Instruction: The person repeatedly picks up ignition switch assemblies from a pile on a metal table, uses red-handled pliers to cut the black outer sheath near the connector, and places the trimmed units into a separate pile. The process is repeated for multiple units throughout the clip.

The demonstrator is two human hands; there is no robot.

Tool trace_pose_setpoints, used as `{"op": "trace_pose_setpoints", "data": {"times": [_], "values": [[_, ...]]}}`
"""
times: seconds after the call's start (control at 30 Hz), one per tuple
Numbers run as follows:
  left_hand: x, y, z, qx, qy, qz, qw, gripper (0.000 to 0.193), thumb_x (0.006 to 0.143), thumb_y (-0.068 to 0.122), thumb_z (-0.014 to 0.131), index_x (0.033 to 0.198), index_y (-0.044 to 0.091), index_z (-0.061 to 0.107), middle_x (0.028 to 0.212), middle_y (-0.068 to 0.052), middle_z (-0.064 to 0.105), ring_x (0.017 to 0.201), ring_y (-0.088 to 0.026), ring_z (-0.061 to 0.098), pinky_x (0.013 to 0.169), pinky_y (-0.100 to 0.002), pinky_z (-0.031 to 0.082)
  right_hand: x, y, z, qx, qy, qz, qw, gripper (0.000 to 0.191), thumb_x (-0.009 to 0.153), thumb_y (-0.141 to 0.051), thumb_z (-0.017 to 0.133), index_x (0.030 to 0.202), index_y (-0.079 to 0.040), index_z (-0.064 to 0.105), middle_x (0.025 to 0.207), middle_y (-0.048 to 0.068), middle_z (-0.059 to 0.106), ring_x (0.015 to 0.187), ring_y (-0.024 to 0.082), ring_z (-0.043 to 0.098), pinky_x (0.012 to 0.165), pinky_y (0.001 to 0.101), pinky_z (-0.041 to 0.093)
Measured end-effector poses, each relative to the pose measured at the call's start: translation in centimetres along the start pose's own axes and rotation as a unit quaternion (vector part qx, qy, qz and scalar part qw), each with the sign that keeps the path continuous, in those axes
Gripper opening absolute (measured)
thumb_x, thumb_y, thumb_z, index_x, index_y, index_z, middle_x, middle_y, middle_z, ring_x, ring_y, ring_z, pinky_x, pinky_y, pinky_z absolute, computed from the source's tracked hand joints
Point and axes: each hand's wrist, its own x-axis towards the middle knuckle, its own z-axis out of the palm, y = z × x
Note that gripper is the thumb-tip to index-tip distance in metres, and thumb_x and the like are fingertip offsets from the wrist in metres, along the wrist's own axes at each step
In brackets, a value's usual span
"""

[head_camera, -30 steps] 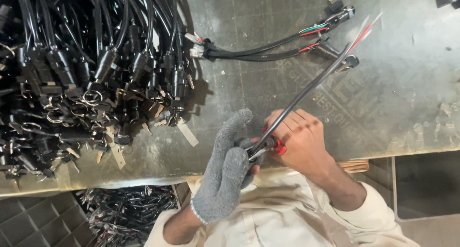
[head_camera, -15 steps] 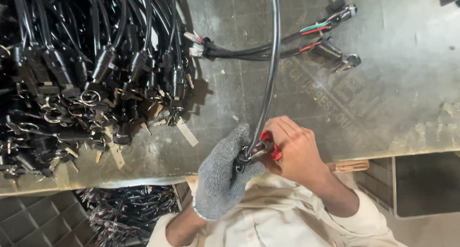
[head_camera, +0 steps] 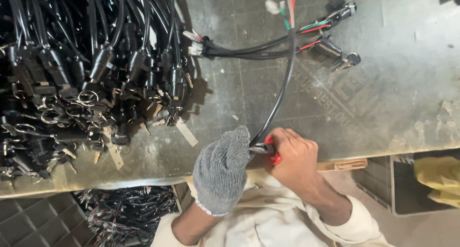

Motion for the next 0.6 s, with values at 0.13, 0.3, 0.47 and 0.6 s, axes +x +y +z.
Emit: {"op": "trace_pose_setpoints", "data": {"times": [0.13, 0.3, 0.47, 0.6], "values": [[0.3, -0.4, -0.6, 0.005, -0.012, 0.015, 1.000, 0.066, 0.079, 0.003, 0.069, 0.143, 0.004, 0.053, 0.124, -0.018, 0.066, 0.103, -0.037, 0.065, 0.086, -0.048, 0.054, -0.2, -1.2, -0.3, 0.042, 0.015, -0.004, 0.999, 0.034, 0.060, -0.006, 0.072, 0.092, -0.008, 0.060, 0.079, 0.006, 0.063, 0.074, 0.029, 0.065, 0.062, 0.0412, 0.049], [1.3, 0.3, -1.7, -0.109, -0.048, -0.051, 0.992, 0.065, 0.091, 0.012, 0.072, 0.148, -0.004, 0.047, 0.112, -0.014, 0.069, 0.092, -0.036, 0.066, 0.080, -0.045, 0.053, 0.1, -2.0, -0.3, 0.045, -0.024, 0.028, 0.998, 0.036, 0.059, -0.008, 0.077, 0.091, -0.005, 0.059, 0.081, 0.010, 0.063, 0.073, 0.033, 0.064, 0.062, 0.0437, 0.048], [2.6, 0.2, -4.5, -0.369, -0.144, -0.111, 0.912, 0.061, 0.095, 0.021, 0.076, 0.148, 0.004, 0.051, 0.110, -0.012, 0.072, 0.092, -0.023, 0.074, 0.084, -0.034, 0.059, 2.0, -0.7, 0.4, 0.091, 0.028, -0.061, 0.994, 0.039, 0.059, -0.020, 0.086, 0.083, -0.006, 0.058, 0.077, 0.010, 0.059, 0.072, 0.033, 0.062, 0.064, 0.0433, 0.049], [2.4, 0.2, -5.1, -0.530, -0.234, -0.194, 0.792, 0.067, 0.094, 0.016, 0.070, 0.157, 0.006, 0.047, 0.104, -0.009, 0.073, 0.095, -0.014, 0.071, 0.087, -0.030, 0.060, 3.7, 0.3, 0.0, 0.219, -0.005, -0.173, 0.960, 0.040, 0.064, -0.019, 0.084, 0.088, -0.006, 0.055, 0.085, 0.009, 0.058, 0.080, 0.031, 0.063, 0.070, 0.0407, 0.051]]}}
